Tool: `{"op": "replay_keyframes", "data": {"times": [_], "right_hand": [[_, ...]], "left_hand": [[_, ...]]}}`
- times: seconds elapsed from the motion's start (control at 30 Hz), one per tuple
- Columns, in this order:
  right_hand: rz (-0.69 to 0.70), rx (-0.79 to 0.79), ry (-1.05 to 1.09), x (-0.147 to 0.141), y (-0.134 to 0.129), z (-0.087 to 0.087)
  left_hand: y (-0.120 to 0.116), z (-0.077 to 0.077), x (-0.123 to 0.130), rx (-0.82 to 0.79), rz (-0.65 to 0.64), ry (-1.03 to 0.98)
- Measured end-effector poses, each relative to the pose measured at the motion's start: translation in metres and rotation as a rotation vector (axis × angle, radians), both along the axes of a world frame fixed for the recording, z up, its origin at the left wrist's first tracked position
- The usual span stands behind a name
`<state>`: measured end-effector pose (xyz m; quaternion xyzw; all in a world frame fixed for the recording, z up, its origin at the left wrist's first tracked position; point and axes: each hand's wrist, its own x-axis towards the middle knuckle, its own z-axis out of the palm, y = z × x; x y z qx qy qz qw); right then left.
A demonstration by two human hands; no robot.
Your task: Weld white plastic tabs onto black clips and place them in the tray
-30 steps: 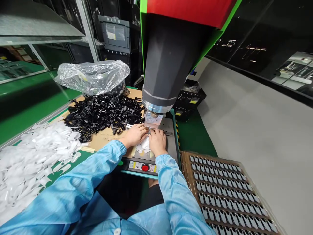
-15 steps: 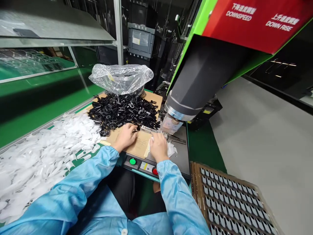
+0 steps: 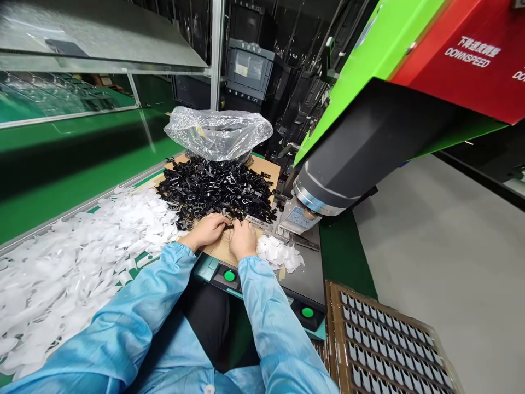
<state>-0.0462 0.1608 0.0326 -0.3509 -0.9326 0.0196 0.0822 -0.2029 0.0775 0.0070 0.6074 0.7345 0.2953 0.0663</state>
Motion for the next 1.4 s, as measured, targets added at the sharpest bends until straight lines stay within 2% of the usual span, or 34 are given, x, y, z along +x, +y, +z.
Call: {"op": "replay_keyframes", "data": {"times": [0.13, 0.23, 0.33, 0.43, 0.57, 0.63, 0.73, 0.87, 1.0, 1.17, 1.27, 1.4], "right_hand": [[0.068, -0.042, 0.11, 0.018, 0.002, -0.006], [0.105, -0.081, 0.314, 0.041, 0.007, -0.006], [0.099, -0.092, 0.508, 0.076, 0.017, -0.003], [0.027, -0.053, 0.612, 0.117, 0.032, -0.001], [-0.164, 0.033, 0.665, 0.161, 0.06, -0.003], [-0.219, 0.054, 0.674, 0.172, 0.074, -0.007], [-0.218, 0.068, 0.669, 0.173, 0.087, -0.014], [-0.176, 0.101, 0.603, 0.166, 0.086, -0.014], [-0.187, 0.142, 0.418, 0.165, 0.072, -0.003], [-0.242, 0.141, 0.256, 0.169, 0.056, 0.011], [-0.239, 0.125, 0.197, 0.17, 0.053, 0.015], [-0.213, 0.089, 0.166, 0.169, 0.055, 0.016]], "left_hand": [[-0.003, 0.002, 0.001, 0.041, -0.001, -0.05], [-0.007, 0.008, 0.011, 0.125, 0.128, -0.094], [-0.012, 0.01, 0.022, 0.071, 0.26, -0.064], [-0.014, 0.007, 0.034, -0.015, 0.222, -0.001], [-0.016, -0.003, 0.047, 0.003, 0.147, 0.013], [-0.018, -0.008, 0.05, 0.035, 0.115, 0.036], [-0.023, -0.013, 0.051, 0.03, 0.122, 0.069], [-0.02, -0.009, 0.06, 0.087, 0.163, -0.021], [0.011, 0.011, 0.091, 0.195, 0.091, -0.172], [0.08, 0.031, 0.136, 0.259, -0.055, -0.158], [0.108, 0.03, 0.152, 0.211, -0.114, -0.096], [0.116, 0.02, 0.158, 0.176, -0.152, -0.017]]}}
